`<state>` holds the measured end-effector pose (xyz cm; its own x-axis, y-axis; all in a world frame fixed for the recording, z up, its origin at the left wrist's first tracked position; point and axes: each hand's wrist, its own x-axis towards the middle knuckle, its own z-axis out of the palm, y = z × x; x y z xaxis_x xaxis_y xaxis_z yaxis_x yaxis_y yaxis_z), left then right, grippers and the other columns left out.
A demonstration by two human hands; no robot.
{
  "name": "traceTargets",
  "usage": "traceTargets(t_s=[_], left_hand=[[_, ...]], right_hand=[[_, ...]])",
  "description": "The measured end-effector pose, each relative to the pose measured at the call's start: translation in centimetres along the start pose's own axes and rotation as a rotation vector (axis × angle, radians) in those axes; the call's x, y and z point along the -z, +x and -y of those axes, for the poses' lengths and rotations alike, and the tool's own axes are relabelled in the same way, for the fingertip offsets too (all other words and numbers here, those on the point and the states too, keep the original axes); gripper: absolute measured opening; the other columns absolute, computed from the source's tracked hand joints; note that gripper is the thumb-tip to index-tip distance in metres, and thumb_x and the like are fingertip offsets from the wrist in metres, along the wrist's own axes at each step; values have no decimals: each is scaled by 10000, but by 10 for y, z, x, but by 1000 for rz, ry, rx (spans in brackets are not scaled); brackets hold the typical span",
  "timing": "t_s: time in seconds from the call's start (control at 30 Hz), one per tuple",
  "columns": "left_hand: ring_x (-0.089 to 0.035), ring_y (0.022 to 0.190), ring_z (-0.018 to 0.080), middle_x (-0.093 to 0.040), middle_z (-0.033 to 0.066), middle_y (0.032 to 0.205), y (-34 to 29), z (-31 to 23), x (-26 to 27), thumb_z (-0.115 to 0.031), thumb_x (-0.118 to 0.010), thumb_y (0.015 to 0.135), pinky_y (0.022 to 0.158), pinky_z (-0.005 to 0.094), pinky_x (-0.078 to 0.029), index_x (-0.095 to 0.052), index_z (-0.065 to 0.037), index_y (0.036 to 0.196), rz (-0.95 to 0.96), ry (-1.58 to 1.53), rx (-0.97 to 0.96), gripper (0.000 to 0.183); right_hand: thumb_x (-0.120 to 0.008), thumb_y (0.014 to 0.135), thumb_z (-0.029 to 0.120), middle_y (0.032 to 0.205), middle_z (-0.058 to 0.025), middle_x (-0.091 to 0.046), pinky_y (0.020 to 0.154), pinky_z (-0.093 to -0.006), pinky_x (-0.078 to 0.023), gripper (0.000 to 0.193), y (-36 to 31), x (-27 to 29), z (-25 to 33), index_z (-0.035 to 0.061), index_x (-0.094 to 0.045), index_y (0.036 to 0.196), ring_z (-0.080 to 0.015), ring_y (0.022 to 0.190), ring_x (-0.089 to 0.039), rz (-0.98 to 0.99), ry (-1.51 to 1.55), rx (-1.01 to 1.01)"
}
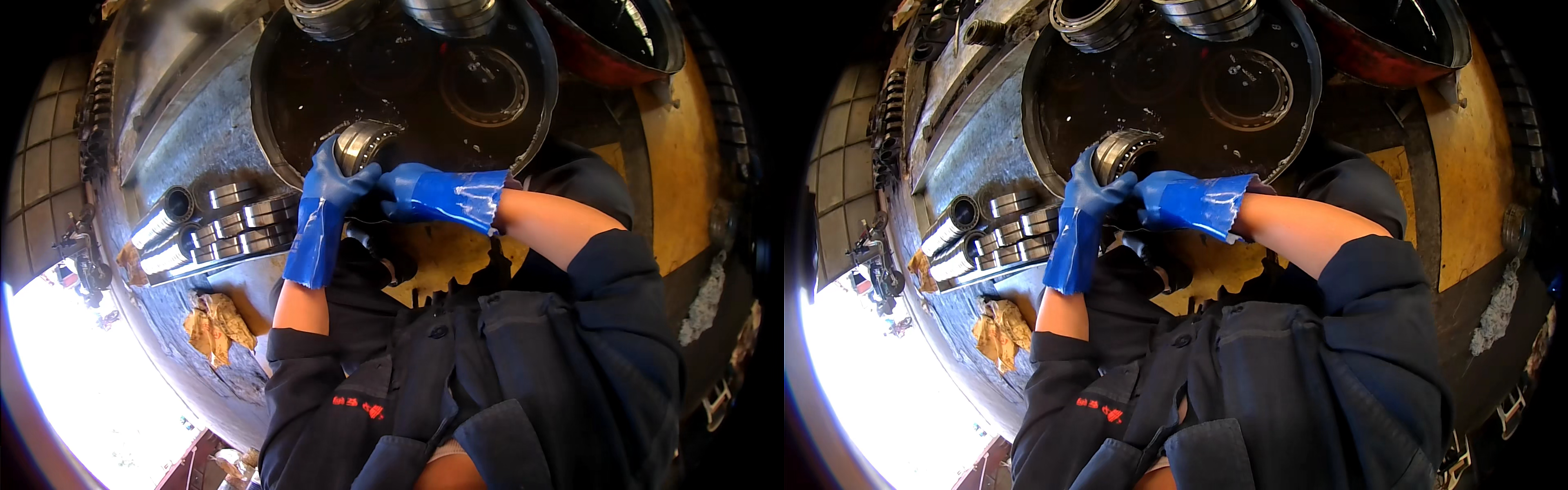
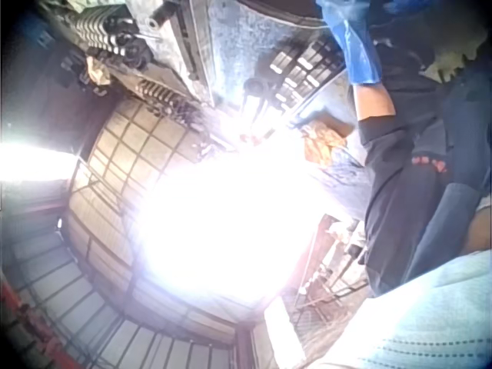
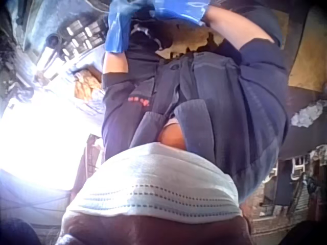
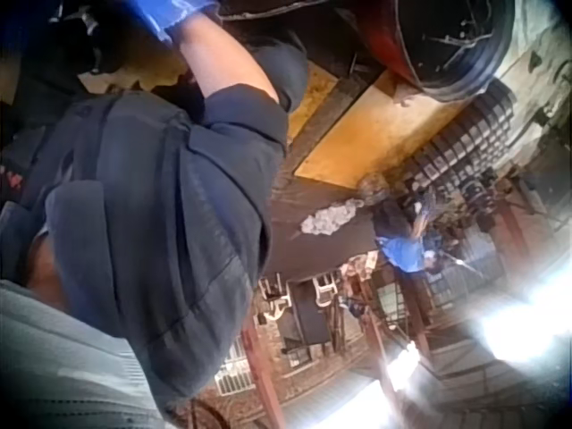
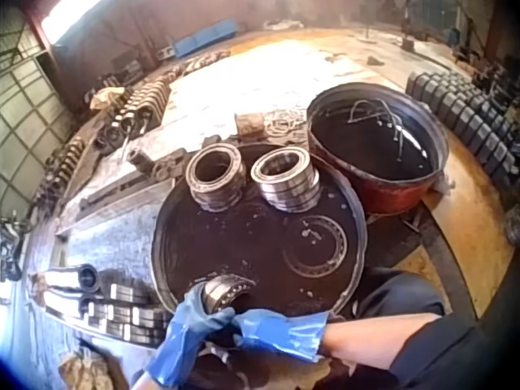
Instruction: The person washes metal bearings in a basin of liquid, cleans them with a brush, and places them onto a metal tray.
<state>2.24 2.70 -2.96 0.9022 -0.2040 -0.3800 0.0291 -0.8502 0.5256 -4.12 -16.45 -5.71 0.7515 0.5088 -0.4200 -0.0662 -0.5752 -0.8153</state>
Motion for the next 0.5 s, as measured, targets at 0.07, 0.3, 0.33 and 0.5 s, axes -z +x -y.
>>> traceTargets(t_s=[0.07,0.3,0.33,0.5], left_hand=[[-684,1298,373,-648,260,1437,-2,6,-2,-421,-904,749,1088,436,-566,-522,-44,1546,-26,-43,-20,960],[-699,1268,365,-695,222,1376,-3,-29,8,-391,-900,743,1080,438,-568,-570,-71,1502,36,25,28,888],[-699,1264,371,-701,219,1367,-3,-33,7,-401,-894,744,1080,446,-566,-573,-79,1500,30,106,-18,882],[-688,1260,385,-712,206,1359,-5,-39,2,-416,-875,758,1075,459,-560,-586,-103,1493,17,322,-207,850]], right_hand=[[-700,887,325,1155,-235,-770,952,-484,-578,431,-3,-4,-19,72,-773,1228,-424,1107,-729,-32,66,-36],[-695,887,313,1124,-253,-773,943,-508,-596,439,-9,24,-34,42,-773,1224,-431,1089,-744,-153,22,-218],[-696,888,314,1124,-246,-775,948,-510,-597,434,-9,26,-32,49,-775,1222,-429,1090,-744,-156,7,-247],[-676,913,370,1121,-213,-785,974,-505,-598,414,-8,33,-32,103,-790,1209,-414,1096,-749,-214,-122,-292]])
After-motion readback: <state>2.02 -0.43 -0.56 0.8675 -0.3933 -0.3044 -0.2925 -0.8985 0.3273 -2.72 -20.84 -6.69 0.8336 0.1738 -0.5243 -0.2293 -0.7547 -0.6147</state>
